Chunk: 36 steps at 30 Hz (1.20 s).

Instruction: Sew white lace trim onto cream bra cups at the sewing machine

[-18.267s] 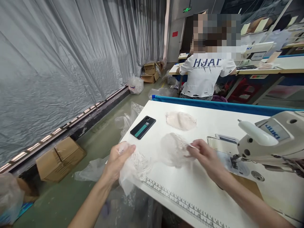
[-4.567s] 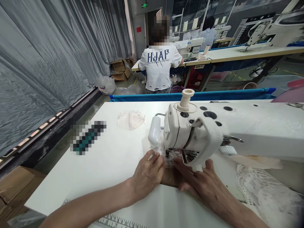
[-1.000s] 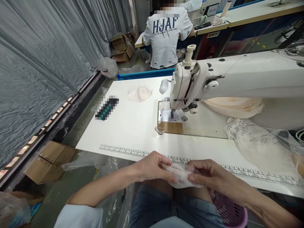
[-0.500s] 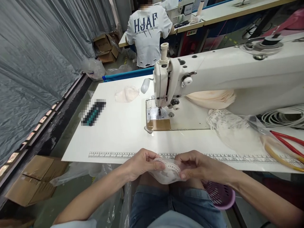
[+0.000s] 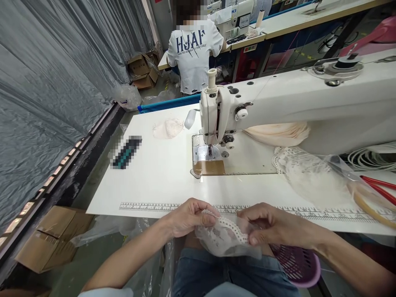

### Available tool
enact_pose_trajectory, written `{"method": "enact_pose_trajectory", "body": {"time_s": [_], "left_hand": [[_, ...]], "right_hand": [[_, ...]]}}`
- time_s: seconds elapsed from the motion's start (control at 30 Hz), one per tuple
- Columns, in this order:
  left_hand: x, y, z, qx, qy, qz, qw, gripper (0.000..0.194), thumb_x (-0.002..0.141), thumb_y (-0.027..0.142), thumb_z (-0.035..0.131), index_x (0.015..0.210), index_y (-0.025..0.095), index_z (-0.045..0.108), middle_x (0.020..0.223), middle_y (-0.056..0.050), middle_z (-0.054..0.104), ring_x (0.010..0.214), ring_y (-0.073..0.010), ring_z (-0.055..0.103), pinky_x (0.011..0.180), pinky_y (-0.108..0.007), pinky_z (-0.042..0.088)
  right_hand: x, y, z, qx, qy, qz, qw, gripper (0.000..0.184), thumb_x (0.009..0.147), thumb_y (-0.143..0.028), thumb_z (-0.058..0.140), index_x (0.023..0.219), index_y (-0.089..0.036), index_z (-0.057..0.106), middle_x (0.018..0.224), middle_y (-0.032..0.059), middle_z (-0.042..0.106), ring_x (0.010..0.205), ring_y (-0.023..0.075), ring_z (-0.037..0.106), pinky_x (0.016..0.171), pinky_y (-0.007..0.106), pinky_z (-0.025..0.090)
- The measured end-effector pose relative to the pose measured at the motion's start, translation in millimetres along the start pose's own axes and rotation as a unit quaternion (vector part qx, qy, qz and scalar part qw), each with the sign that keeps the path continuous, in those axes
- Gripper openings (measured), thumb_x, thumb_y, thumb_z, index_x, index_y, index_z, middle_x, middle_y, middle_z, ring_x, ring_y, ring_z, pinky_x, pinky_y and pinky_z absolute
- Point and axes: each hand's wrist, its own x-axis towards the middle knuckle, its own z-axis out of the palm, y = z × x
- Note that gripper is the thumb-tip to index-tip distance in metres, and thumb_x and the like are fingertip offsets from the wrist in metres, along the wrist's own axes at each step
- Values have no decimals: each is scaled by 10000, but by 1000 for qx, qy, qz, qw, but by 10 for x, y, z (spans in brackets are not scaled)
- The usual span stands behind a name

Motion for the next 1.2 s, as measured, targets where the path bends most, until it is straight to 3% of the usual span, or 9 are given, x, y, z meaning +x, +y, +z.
{"method": "enact_pose_trajectory", "body": {"time_s": [0.13, 0.3, 0.57, 0.7, 0.77, 0.83, 0.9, 1.03, 1.2], "left_hand": [[-7, 16, 27, 17, 6, 10, 1000, 433, 481, 345, 861, 777, 73, 700, 614, -20, 659, 565, -80, 582, 595, -186, 448], [-42, 41, 24, 18, 32, 18, 999, 430, 497, 333, 855, 808, 79, 702, 679, -35, 684, 612, -99, 608, 632, -205, 467], [-45, 115, 98, 81, 43, 11, 996, 362, 466, 256, 862, 747, 90, 707, 626, -17, 677, 591, -105, 607, 621, -212, 480], [-103, 222, 151, 101, 1, 21, 995, 288, 543, 247, 831, 761, 95, 719, 639, -24, 684, 592, -104, 617, 624, -218, 498], [-122, 288, 162, 104, -31, 27, 994, 255, 572, 230, 818, 768, 99, 721, 654, -25, 690, 604, -104, 625, 632, -220, 504], [-112, 349, 158, 105, -44, 28, 993, 237, 581, 219, 814, 763, 101, 719, 653, -20, 690, 607, -98, 627, 635, -212, 504], [-73, 399, 137, 108, -33, 19, 993, 238, 574, 214, 817, 756, 99, 717, 642, -13, 685, 602, -88, 621, 634, -200, 499], [28, 466, 50, 118, -12, -9, 993, 272, 544, 223, 832, 754, 98, 713, 630, -5, 679, 597, -80, 613, 638, -196, 493], [114, 582, -86, 157, -24, -42, 986, 320, 522, 265, 839, 778, 117, 714, 700, -15, 693, 656, -103, 623, 731, -250, 502]], "right_hand": [[95, -41, 109, -5, 67, -24, 997, 308, 728, -419, 697, 817, -134, 620, 721, 3, 556, 679, 130, 484, 618, 249, 377], [178, -63, 178, 7, 121, -15, 993, 336, 702, -453, 710, 732, -146, 579, 640, -20, 498, 618, 110, 434, 561, 236, 342], [143, -120, 153, -3, 105, -4, 994, 324, 727, -445, 692, 734, -154, 551, 633, -30, 472, 595, 99, 406, 541, 229, 315], [73, -177, 44, -93, 36, -77, 992, 273, 851, -427, 557, 891, -162, 606, 709, 2, 530, 620, 114, 476, 571, 239, 393], [101, -149, -24, -223, 97, -163, 956, 245, 897, -362, 499, 1056, -197, 587, 849, 43, 573, 732, 144, 536, 653, 271, 449], [177, -63, -86, -364, 188, -264, 873, 248, 908, -283, 475, 1140, -247, 552, 975, 62, 560, 855, 166, 544, 736, 302, 467], [270, 52, -131, -439, 221, -333, 804, 251, 900, -209, 451, 1106, -284, 575, 1002, 46, 531, 865, 162, 531, 742, 298, 471], [376, 167, -159, -480, 223, -394, 751, 298, 869, -116, 458, 1007, -313, 633, 954, 21, 509, 788, 140, 498, 679, 264, 448], [392, 38, -141, -529, 198, -421, 709, 260, 873, -84, 442, 943, -247, 632, 850, 21, 512, 727, 128, 487, 617, 259, 399]]}}
